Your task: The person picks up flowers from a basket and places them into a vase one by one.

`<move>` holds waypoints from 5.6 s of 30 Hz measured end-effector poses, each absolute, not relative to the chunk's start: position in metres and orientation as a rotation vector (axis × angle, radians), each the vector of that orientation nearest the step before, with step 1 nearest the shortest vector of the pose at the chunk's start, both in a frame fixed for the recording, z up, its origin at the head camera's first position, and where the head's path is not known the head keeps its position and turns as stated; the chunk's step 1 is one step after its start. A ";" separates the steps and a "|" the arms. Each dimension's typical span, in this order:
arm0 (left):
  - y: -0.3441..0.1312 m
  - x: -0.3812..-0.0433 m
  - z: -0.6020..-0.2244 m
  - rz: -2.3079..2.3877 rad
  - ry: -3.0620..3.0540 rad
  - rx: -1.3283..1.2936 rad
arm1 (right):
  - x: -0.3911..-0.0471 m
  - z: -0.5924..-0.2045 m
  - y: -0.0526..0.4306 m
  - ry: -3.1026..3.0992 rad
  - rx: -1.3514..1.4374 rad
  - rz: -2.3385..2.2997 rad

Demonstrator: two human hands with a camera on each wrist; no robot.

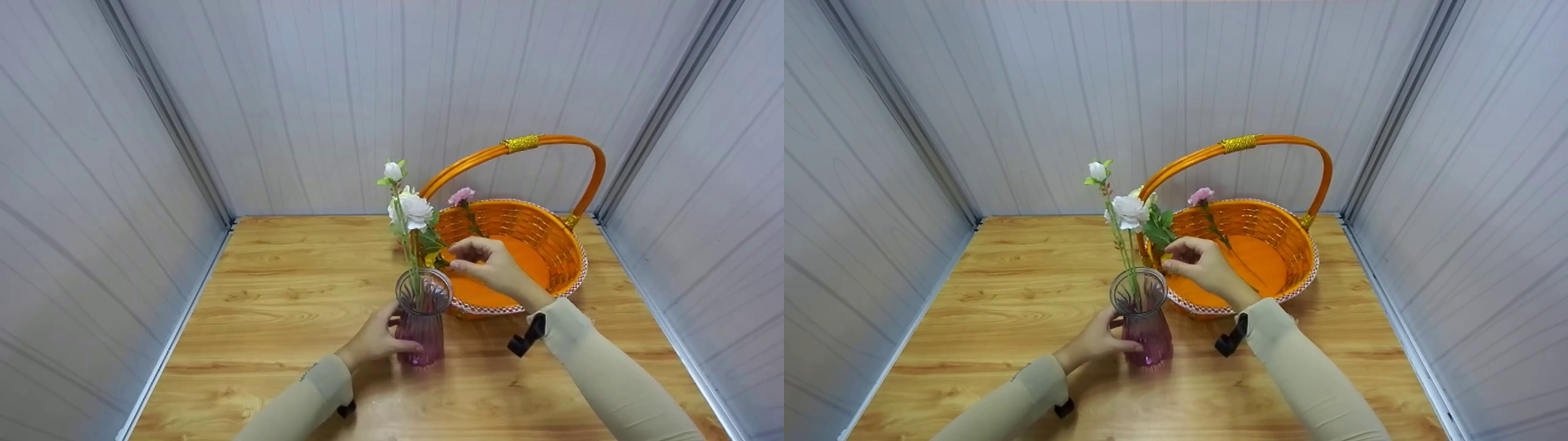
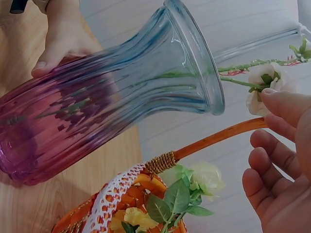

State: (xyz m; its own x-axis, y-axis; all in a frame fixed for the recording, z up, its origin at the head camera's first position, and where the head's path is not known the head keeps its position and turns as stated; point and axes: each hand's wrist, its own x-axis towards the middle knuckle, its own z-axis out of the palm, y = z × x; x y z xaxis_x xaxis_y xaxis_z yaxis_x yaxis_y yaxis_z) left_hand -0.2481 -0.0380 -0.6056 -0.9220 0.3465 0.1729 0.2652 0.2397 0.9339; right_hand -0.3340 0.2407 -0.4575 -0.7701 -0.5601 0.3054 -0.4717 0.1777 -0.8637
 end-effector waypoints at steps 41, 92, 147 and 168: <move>-0.038 -0.248 -0.605 1.812 2.387 0.560 | -0.365 -0.478 0.296 2.533 -0.866 -1.472; -0.039 -0.247 -0.604 1.810 2.383 0.557 | -0.424 -0.563 0.308 2.446 -0.660 -1.131; -0.038 -0.246 -0.604 1.787 2.402 0.534 | -0.430 -0.563 0.307 2.681 -0.591 -1.355; -0.038 -0.248 -0.604 1.777 2.405 0.532 | -0.431 -0.546 0.301 2.748 -0.499 -1.482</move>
State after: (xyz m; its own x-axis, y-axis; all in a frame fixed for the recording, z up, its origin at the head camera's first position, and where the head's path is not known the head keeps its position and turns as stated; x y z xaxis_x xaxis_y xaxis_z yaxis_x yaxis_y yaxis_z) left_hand -0.2484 -0.0385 -0.6036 -0.9334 0.3373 0.1221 0.2157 0.2559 0.9423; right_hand -0.4313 0.3006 -0.5460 -0.9500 -0.2644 0.1658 -0.2838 0.5108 -0.8115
